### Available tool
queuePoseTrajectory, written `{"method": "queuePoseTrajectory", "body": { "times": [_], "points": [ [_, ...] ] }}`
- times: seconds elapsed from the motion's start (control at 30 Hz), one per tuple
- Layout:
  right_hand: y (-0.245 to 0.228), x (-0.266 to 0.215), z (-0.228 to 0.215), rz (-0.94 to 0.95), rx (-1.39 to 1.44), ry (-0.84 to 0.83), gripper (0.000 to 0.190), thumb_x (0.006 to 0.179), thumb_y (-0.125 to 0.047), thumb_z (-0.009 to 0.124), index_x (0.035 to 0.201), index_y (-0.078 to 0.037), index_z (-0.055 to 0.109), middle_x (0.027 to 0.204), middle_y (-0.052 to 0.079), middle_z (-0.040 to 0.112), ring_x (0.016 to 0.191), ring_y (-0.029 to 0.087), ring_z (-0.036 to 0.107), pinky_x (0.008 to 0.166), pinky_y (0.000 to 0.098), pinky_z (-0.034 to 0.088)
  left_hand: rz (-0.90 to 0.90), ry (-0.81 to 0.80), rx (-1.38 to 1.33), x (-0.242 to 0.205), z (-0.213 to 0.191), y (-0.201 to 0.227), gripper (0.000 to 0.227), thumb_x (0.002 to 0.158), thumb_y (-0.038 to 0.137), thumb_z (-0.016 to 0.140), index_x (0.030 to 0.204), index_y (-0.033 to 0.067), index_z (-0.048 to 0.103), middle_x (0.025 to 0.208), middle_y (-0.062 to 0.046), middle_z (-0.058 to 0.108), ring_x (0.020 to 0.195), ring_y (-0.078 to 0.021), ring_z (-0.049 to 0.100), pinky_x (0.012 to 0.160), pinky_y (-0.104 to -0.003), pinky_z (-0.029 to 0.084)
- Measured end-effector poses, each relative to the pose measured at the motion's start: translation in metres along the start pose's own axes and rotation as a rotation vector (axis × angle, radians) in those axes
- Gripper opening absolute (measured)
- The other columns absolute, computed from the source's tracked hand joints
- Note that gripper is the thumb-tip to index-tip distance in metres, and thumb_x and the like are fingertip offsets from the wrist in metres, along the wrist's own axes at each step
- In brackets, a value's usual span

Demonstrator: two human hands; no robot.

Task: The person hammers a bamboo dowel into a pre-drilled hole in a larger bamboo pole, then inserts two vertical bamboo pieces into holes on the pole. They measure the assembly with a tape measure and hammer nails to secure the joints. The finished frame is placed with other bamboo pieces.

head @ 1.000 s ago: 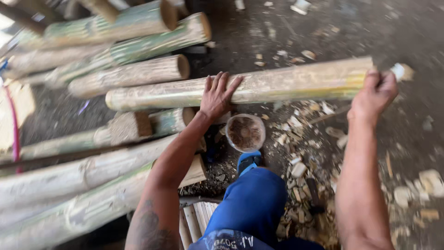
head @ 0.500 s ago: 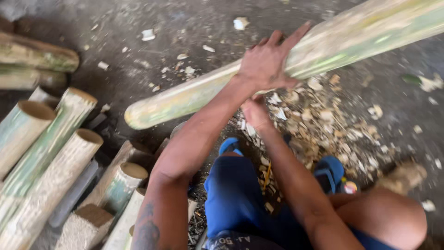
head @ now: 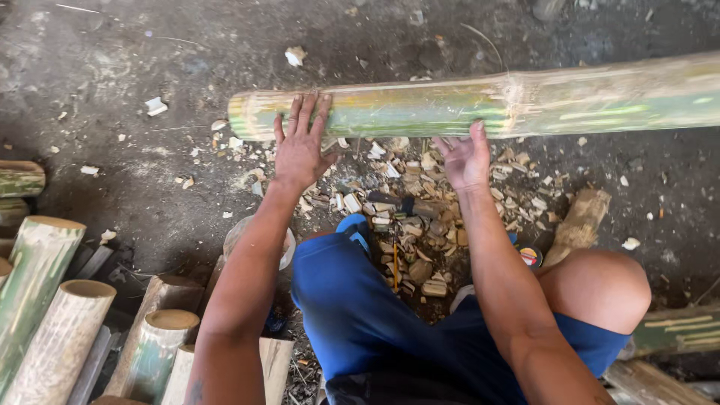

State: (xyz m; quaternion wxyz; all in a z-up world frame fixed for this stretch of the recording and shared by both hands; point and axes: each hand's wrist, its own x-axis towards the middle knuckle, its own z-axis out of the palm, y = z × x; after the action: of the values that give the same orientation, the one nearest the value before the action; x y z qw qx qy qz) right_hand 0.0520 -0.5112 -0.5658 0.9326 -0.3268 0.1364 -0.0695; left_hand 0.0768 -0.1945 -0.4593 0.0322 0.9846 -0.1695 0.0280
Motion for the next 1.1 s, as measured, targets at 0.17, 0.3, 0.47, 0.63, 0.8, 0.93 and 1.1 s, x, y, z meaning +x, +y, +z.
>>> {"method": "queuePoseTrajectory", "body": {
  "times": [0.17,0.3,0.47,0.63,0.8,0.93,1.1],
  "points": [
    [0.024,-0.017,-0.037,0.110,0.038,0.226,0.121,0.057,-0.063,0.094,0.151,-0.011,0.037,0.134,0.014,0.053,0.136,0.037,0.049,0.117,0.0528,0.046,0.046,-0.065,0.256,0.012,0.045,0.023,0.113,0.074,0.046,0.086,0.163,0.0312,0.018,0.165,-0.007,0.023,0.154,-0.0303,0.016,0.117,-0.073,0.010],
    [0.056,-0.024,-0.061,0.220,0.156,0.383,0.123,0.057,-0.064,0.088,0.154,-0.014,0.031,0.144,0.019,0.044,0.138,0.040,0.044,0.116,0.0555,0.042,0.139,-0.137,0.332,0.019,0.078,0.016,0.110,0.075,0.042,0.086,0.164,0.0336,0.022,0.163,-0.004,0.029,0.153,-0.0245,0.021,0.115,-0.075,0.013],
    [0.054,-0.016,-0.066,0.248,0.121,0.389,0.115,0.062,-0.057,0.085,0.153,-0.021,0.024,0.150,0.016,0.040,0.143,0.038,0.038,0.117,0.0598,0.035,0.042,-0.134,0.167,-0.002,0.124,0.012,0.103,0.077,0.050,0.082,0.160,0.0312,0.023,0.160,-0.006,0.029,0.152,-0.0259,0.023,0.118,-0.075,0.014],
    [-0.005,0.024,-0.033,-0.112,-0.111,0.276,0.097,0.086,-0.023,0.082,0.161,-0.011,0.021,0.159,0.017,0.032,0.152,0.036,0.028,0.125,0.0596,0.022,0.104,-0.136,-0.181,-0.004,0.145,0.033,0.099,0.085,0.054,0.075,0.164,0.0245,0.024,0.165,-0.014,0.025,0.153,-0.0341,0.019,0.121,-0.067,0.014],
    [-0.071,0.060,0.018,-0.713,-0.477,0.116,0.100,0.083,-0.009,0.092,0.152,-0.006,0.021,0.152,0.018,0.039,0.147,0.036,0.043,0.128,0.0603,0.034,0.232,0.001,-0.738,0.079,0.078,0.070,0.087,0.096,0.065,0.064,0.164,0.0224,0.031,0.172,-0.013,0.030,0.160,-0.0365,0.030,0.130,-0.058,0.029],
    [-0.071,0.065,0.039,-1.123,-1.065,0.243,0.105,0.075,-0.015,0.101,0.150,-0.007,0.029,0.143,0.014,0.040,0.137,0.031,0.047,0.123,0.0542,0.040,0.380,0.194,-1.154,0.141,0.014,0.116,0.113,0.086,0.056,0.080,0.166,0.0184,0.011,0.173,-0.022,0.021,0.161,-0.0383,0.022,0.130,-0.055,0.021],
    [0.002,0.022,0.007,-0.908,-1.517,0.243,0.103,0.076,-0.024,0.100,0.153,-0.011,0.034,0.147,0.011,0.043,0.140,0.031,0.042,0.119,0.0539,0.036,-0.153,0.446,-2.016,0.149,0.047,0.122,0.111,0.082,0.038,0.087,0.161,0.0007,0.019,0.157,-0.031,0.042,0.147,-0.0430,0.043,0.127,-0.055,0.035]
  ]
}}
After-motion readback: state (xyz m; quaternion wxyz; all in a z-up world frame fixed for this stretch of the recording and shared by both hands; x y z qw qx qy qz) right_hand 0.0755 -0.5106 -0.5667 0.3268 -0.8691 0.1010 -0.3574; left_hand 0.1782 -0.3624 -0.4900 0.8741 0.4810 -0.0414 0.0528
